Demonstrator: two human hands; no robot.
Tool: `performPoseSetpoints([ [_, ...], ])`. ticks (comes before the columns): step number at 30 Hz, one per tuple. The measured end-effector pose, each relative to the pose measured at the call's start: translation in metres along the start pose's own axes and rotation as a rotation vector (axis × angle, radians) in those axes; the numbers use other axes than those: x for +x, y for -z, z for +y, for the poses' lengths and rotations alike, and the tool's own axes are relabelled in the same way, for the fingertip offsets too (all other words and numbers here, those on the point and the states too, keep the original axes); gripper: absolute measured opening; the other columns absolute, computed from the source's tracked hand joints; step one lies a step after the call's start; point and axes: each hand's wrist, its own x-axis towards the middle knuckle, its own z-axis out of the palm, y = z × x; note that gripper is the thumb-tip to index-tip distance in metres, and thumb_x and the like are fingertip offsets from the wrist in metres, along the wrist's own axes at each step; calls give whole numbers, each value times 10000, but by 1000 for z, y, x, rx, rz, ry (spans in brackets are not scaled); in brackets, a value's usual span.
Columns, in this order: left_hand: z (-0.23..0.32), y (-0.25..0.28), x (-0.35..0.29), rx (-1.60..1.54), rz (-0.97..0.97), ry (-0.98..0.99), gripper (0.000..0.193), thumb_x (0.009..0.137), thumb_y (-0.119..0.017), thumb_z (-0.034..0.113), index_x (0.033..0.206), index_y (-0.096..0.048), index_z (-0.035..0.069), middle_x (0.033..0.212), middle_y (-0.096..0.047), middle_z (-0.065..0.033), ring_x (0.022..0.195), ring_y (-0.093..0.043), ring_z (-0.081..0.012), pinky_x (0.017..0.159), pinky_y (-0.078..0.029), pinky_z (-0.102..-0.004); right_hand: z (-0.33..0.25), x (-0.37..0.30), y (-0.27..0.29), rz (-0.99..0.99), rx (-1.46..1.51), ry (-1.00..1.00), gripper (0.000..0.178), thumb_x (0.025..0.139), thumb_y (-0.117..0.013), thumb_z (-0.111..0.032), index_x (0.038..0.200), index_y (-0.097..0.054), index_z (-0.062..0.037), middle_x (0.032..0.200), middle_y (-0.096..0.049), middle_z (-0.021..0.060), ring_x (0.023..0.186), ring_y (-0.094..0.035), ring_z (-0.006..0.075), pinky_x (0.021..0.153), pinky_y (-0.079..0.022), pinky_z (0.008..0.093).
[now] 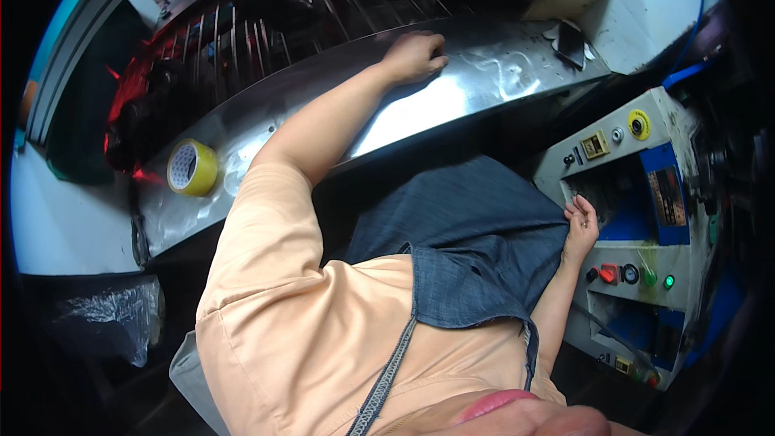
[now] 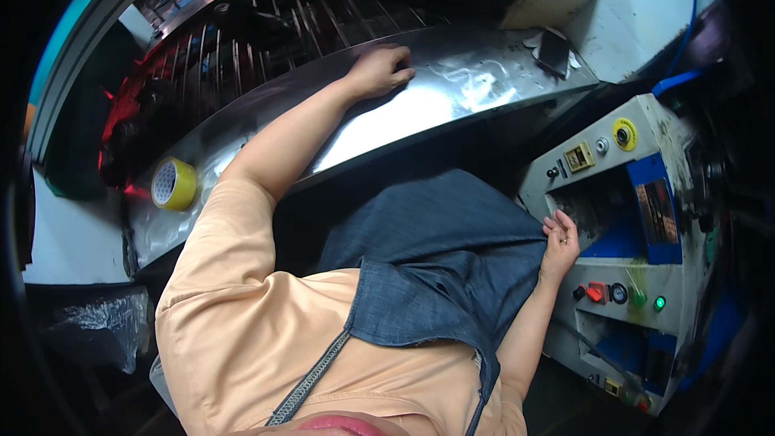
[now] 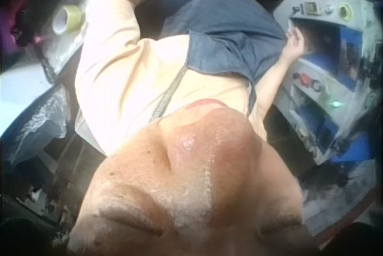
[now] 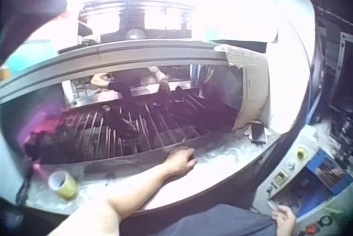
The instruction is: Operating an industrial machine to process shoe soles or components, taking items from a conveyor and placing them in a press.
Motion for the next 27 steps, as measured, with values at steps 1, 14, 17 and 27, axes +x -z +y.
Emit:
performPoseSetpoints([
  [1,1,0,0,-1,4,3,248,848,-616,251,924,-599,16,886,-613,-150,832,-597,-271,729,-475,-369,0,0,1,-4,-12,0,280,892,-468,29,1156,-557,43,1103,-603,148,957,-624,201,820,-501,279],
  [14,-22,-1,8,-292,64,88,318,864,-604,313,973,-618,15,925,-625,-138,852,-596,-251,755,-472,-358,-48,19,-86,-289,-126,137,412,881,-488,4,1289,-479,-48,1159,-578,139,915,-608,151,749,-493,235],
  [17,-35,18,16,-542,120,244,326,866,-625,310,1006,-628,16,951,-646,-114,862,-605,-205,755,-474,-326,-90,35,-150,-449,-201,354,403,879,-511,-11,1279,-494,-54,1104,-596,105,827,-582,122,724,-480,229],
  [27,-247,139,-8,501,1219,926,824,642,-737,471,1254,-431,11,1219,-473,-239,1138,-458,-372,963,-374,-470,-110,67,-264,-468,-592,878,282,785,-504,-198,999,-647,-82,815,-516,83,765,-538,233,695,-448,366],
])
